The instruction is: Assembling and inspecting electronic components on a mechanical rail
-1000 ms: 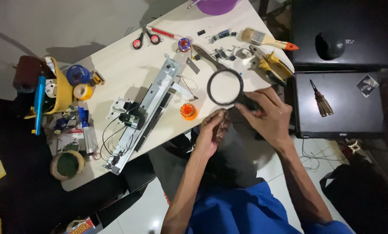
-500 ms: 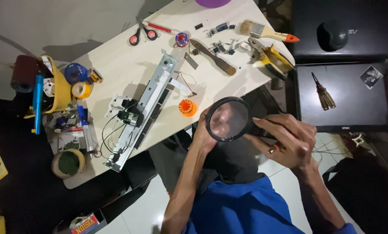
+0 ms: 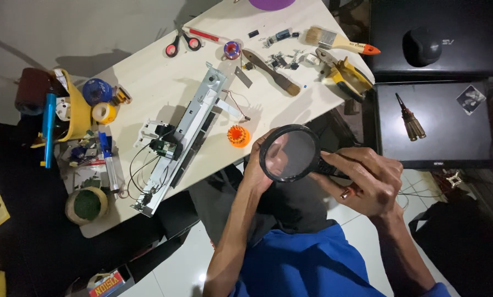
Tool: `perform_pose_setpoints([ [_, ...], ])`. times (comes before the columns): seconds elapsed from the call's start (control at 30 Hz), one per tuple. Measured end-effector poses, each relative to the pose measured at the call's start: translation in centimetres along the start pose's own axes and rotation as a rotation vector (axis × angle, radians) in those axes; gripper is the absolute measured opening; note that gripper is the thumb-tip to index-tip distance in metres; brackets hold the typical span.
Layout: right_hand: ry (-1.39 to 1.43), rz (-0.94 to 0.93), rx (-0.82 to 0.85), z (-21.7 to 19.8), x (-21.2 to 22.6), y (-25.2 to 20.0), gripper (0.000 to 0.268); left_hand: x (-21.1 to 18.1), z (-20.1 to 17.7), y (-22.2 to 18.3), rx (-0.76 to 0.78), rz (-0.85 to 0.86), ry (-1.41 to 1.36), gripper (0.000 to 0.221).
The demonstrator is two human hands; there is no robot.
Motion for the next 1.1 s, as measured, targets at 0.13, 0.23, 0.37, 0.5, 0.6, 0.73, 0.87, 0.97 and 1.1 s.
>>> perform_pose_setpoints([
  [0.13,0.015,0.011,-0.003,0.1,0.3,0.3,0.037,1.3,-0.5,1.2,0.122,-0.142,-0.263,0.028],
  [0.23,0.051,0.038,0.005,0.3,0.1,0.3,0.036,1.2,-0.3,0.7,0.056,-0.114,-0.193,0.015],
  [0.37,0.056,0.058,-0.027,0.9,-0.2,0.1,0.032,1.1,-0.3,0.1,-0.431,-0.171,0.061,0.024],
  [0.5,0.055,0.155,-0.083,2.3,-1.8,0.7,0.026,6.8,-8.4,2.0,-0.393,-0.273,0.163,0.05],
  [0.6,0.075,0.213,-0.1,4.3,-4.2,0.5,0.026,7.0,-8.5,1.1,-0.351,-0.229,0.081,0.026],
  [0.73,-0.072,0.383,0.001,7.9,-7.0,-0.4,0.03,4.6,-5.8,-1.1,-0.287,-0.254,0.143,0.014],
  [0.87,-0.204,0.369,0.186,12.0,-8.4,-1.2,0.028,4.1,-4.8,-1.4,-0.199,-0.234,0.099,0.01],
  [0.97,-0.218,0.406,0.304,14.1,-8.9,-1.3,0.029,4.4,-5.3,-1.0,-0.176,-0.221,0.092,0.011],
  [1.1,-0.263,0.441,0.379,16.0,-10.0,-2.2,0.032,3.7,-4.9,-1.4,-0.203,-0.214,0.074,0.011],
])
Point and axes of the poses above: each hand's wrist, its own y-axis towards the middle knuckle, its own z-axis out of the palm, x = y × z, the point moved 4 cm from there along y, towards the middle knuckle, and after that the axes turned 9 degrees about -x, right-handed, at the moved point
